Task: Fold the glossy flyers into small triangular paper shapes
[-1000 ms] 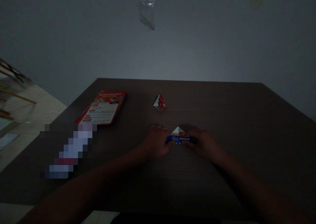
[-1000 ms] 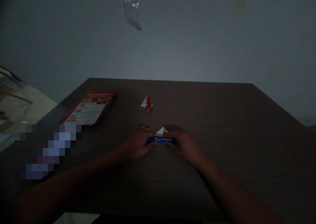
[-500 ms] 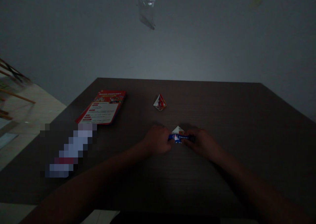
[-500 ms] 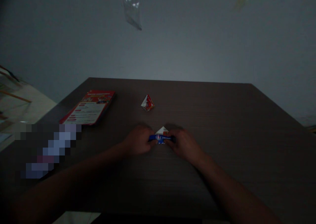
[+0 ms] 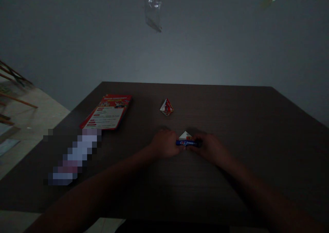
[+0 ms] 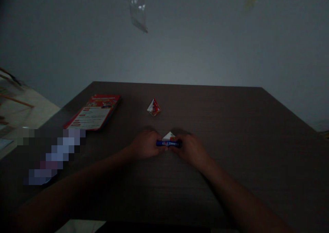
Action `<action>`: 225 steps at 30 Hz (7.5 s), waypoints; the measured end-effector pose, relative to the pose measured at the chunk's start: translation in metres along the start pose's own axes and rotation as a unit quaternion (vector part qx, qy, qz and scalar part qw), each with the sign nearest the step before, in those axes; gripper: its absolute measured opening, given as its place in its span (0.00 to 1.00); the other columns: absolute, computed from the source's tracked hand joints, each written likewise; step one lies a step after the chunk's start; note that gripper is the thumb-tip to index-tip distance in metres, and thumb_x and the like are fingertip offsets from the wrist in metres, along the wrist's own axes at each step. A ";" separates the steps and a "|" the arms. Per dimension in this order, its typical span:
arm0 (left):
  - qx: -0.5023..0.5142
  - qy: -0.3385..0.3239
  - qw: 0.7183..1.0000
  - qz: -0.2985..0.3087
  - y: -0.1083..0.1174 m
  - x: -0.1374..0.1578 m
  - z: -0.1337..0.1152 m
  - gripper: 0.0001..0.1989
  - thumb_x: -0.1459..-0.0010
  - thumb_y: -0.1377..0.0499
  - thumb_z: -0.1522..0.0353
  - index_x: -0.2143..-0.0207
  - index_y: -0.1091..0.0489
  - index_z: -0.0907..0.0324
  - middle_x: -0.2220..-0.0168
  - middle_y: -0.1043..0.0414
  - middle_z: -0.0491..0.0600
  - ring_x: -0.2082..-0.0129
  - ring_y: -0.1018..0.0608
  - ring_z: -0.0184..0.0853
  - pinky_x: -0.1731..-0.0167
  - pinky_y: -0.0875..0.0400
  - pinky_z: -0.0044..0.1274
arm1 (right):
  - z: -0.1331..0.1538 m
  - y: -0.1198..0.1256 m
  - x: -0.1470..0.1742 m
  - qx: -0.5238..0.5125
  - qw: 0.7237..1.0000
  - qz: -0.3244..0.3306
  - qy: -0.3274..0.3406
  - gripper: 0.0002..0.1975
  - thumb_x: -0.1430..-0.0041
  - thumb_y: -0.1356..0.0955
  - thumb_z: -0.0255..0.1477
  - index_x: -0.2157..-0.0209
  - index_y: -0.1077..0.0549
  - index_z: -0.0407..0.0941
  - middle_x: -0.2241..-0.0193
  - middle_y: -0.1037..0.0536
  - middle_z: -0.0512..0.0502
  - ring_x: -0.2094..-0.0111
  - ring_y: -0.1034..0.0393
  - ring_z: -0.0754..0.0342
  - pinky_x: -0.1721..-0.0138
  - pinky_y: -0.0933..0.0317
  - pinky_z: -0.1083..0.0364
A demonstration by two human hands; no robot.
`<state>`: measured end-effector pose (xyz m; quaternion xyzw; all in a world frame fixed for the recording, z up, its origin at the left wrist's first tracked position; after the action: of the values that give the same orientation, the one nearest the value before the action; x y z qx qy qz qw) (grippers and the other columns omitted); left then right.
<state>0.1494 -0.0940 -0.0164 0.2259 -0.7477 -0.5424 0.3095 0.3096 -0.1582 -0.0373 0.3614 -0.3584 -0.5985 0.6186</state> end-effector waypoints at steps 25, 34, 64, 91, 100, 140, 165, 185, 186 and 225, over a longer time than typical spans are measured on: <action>0.036 0.048 0.996 0.069 -0.001 -0.001 0.042 0.22 0.57 0.42 0.49 0.71 0.25 0.57 0.74 0.27 0.48 0.74 0.27 0.35 0.79 0.42 0.21 | -0.017 0.013 0.002 -0.046 0.993 0.047 -0.099 0.12 0.55 0.29 0.35 0.66 0.26 0.47 0.67 0.22 0.46 0.66 0.28 0.49 0.69 0.39 0.55; 0.076 0.044 0.989 0.117 0.002 0.001 0.053 0.20 0.55 0.42 0.51 0.71 0.24 0.56 0.77 0.28 0.45 0.77 0.29 0.31 0.79 0.44 0.20 | -0.028 0.016 0.003 -0.050 0.989 0.071 -0.124 0.14 0.56 0.29 0.34 0.65 0.27 0.45 0.71 0.23 0.47 0.71 0.29 0.52 0.74 0.42 0.57; 0.113 -0.028 0.993 0.008 -0.002 0.004 0.052 0.23 0.58 0.36 0.65 0.56 0.31 0.58 0.57 0.32 0.51 0.58 0.29 0.39 0.60 0.36 0.25 | -0.050 0.021 0.005 -0.093 0.990 0.072 -0.082 0.18 0.56 0.28 0.31 0.59 0.26 0.45 0.63 0.22 0.46 0.63 0.28 0.49 0.62 0.37 0.53; 0.187 -0.150 0.965 -0.103 -0.011 0.004 0.041 0.07 0.51 0.40 0.67 0.68 0.28 0.60 0.61 0.31 0.51 0.57 0.31 0.36 0.54 0.40 0.29 | -0.024 0.011 0.002 -0.156 0.986 0.027 0.052 0.07 0.50 0.31 0.33 0.74 0.27 0.44 0.67 0.26 0.47 0.66 0.31 0.54 0.64 0.39 0.55; 0.248 -0.174 0.951 -0.055 -0.010 0.004 0.049 0.11 0.46 0.43 0.65 0.65 0.27 0.62 0.68 0.28 0.50 0.67 0.28 0.31 0.65 0.36 0.22 | -0.024 0.014 0.006 -0.208 0.977 0.047 -0.002 0.09 0.48 0.33 0.34 0.70 0.26 0.43 0.71 0.24 0.48 0.68 0.30 0.53 0.66 0.38 0.55; 0.369 -0.114 0.881 -0.274 -0.012 0.013 0.033 0.07 0.48 0.39 0.66 0.71 0.24 0.61 0.75 0.23 0.46 0.75 0.22 0.29 0.72 0.28 0.19 | -0.008 0.033 0.018 0.000 0.933 -0.310 0.180 0.08 0.50 0.29 0.30 0.65 0.25 0.46 0.72 0.27 0.45 0.69 0.33 0.51 0.67 0.38 0.50; 0.334 -0.153 0.857 -0.360 -0.011 0.025 0.011 0.04 0.47 0.42 0.68 0.70 0.30 0.60 0.72 0.24 0.49 0.72 0.22 0.30 0.69 0.28 0.21 | 0.017 -0.003 0.016 -0.354 0.907 -0.213 0.075 0.05 0.47 0.31 0.30 0.67 0.24 0.47 0.69 0.20 0.48 0.67 0.26 0.52 0.63 0.31 0.52; 0.500 -0.051 0.847 -0.170 -0.022 0.018 -0.004 0.13 0.44 0.44 0.61 0.67 0.31 0.65 0.76 0.29 0.47 0.78 0.28 0.28 0.77 0.35 0.19 | 0.019 -0.004 0.015 -0.337 0.905 -0.240 0.099 0.01 0.47 0.32 0.27 0.70 0.27 0.46 0.73 0.22 0.48 0.69 0.28 0.54 0.66 0.33 0.54; 0.503 -0.048 0.846 -0.171 -0.023 0.018 -0.004 0.14 0.44 0.45 0.61 0.68 0.31 0.65 0.76 0.29 0.47 0.79 0.28 0.27 0.77 0.34 0.19 | 0.018 -0.004 0.015 -0.340 0.903 -0.242 0.096 0.01 0.47 0.32 0.27 0.70 0.27 0.46 0.72 0.22 0.48 0.69 0.28 0.54 0.65 0.33 0.54; 0.554 -0.019 0.813 -0.179 -0.029 0.013 0.013 0.17 0.42 0.48 0.61 0.79 0.37 0.62 0.84 0.39 0.42 0.83 0.34 0.26 0.80 0.41 0.19 | 0.010 0.004 0.022 -0.407 0.865 -0.284 0.078 0.08 0.46 0.32 0.29 0.65 0.36 0.48 0.69 0.24 0.49 0.65 0.27 0.53 0.63 0.33 0.52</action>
<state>0.1309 -0.1025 -0.0442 0.4783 -0.8737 -0.0867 0.0154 0.3030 -0.1799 -0.0287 0.2096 0.0845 -0.8109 0.5398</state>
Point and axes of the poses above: each hand's wrist, its own x-axis away from the middle knuckle, its own y-axis out of the back of the hand, z = x × y, the point moved 2 cm from there along -x, towards the middle knuckle
